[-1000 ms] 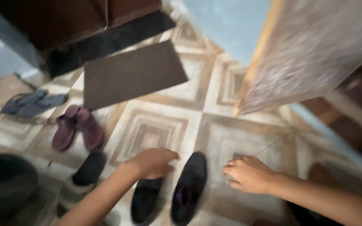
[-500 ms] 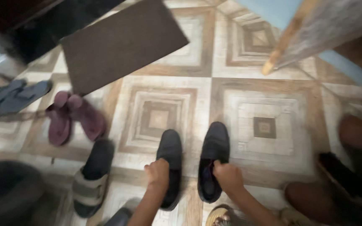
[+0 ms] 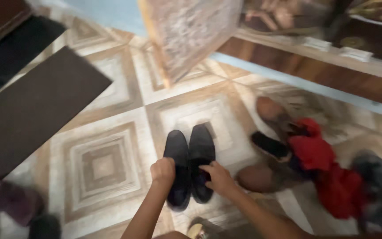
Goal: The person cleans several pairs of shoes using a brush and a cloth. They scrub the soles and uppers of sneakers and sandals, then wipe them with a cloth before placing them on a shelf.
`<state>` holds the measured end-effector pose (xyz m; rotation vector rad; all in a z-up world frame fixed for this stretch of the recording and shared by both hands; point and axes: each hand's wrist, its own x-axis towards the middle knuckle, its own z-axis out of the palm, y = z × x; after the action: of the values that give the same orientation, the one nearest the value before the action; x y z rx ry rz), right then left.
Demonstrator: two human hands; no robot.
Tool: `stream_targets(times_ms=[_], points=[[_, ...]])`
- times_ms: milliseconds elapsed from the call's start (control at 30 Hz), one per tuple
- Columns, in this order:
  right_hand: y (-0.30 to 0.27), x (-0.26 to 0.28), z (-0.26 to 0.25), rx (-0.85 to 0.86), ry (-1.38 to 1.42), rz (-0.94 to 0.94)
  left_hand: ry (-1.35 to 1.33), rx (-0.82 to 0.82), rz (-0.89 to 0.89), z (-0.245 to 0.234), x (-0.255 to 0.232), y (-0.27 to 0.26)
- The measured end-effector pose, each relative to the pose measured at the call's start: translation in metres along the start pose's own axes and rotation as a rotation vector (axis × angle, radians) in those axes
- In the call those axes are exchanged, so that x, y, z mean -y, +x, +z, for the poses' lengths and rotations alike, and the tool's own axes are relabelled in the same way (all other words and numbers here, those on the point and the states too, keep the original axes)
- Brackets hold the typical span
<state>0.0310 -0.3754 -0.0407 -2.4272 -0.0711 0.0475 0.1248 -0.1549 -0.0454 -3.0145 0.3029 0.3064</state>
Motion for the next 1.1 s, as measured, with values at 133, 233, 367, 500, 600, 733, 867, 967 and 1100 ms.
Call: stream_targets(times_ms=[133,233,367,500,600,733,867,967,1100], points=[[-0.015,-0.041,-0.061,-0.666,0.016,0.191,-0.086,0.06,-0.009,-0.065,-0.04,-0.03],[-0.051,-0.091,-0.125,-0.896,-0.223,0.742,-0.083,0.057,0.04,-0.095,-0.048,-0.071],[-0.072,-0.125,-0.141,-1.019,0.21,1.239,-0.24,0.092,0.199,-0.115,-0.037,-0.123],[-0.1,-0.181,-0.156,-0.95,0.302,1.205,-0.303,0.058,0.343,-0.136,-0.017,-0.16],[-0.098,-0.234,-0.171,-0.808,0.259,1.186,-0.283,0.039,0.39,-0.159,-0.002,-0.181],[-0.092,-0.305,-0.169,-0.719,0.016,0.872,-0.266,0.024,0.402,-0.195,-0.021,-0.187],[-0.101,-0.335,-0.159,-0.91,0.148,0.572,-0.304,0.085,0.5,-0.224,-0.079,-0.176],[-0.116,-0.32,-0.171,-1.27,0.103,0.588,-0.341,0.076,0.658,-0.234,-0.115,-0.161],[-0.123,-0.255,-0.223,-1.676,0.51,0.346,-0.169,-0.119,0.796,-0.233,-0.168,-0.124]])
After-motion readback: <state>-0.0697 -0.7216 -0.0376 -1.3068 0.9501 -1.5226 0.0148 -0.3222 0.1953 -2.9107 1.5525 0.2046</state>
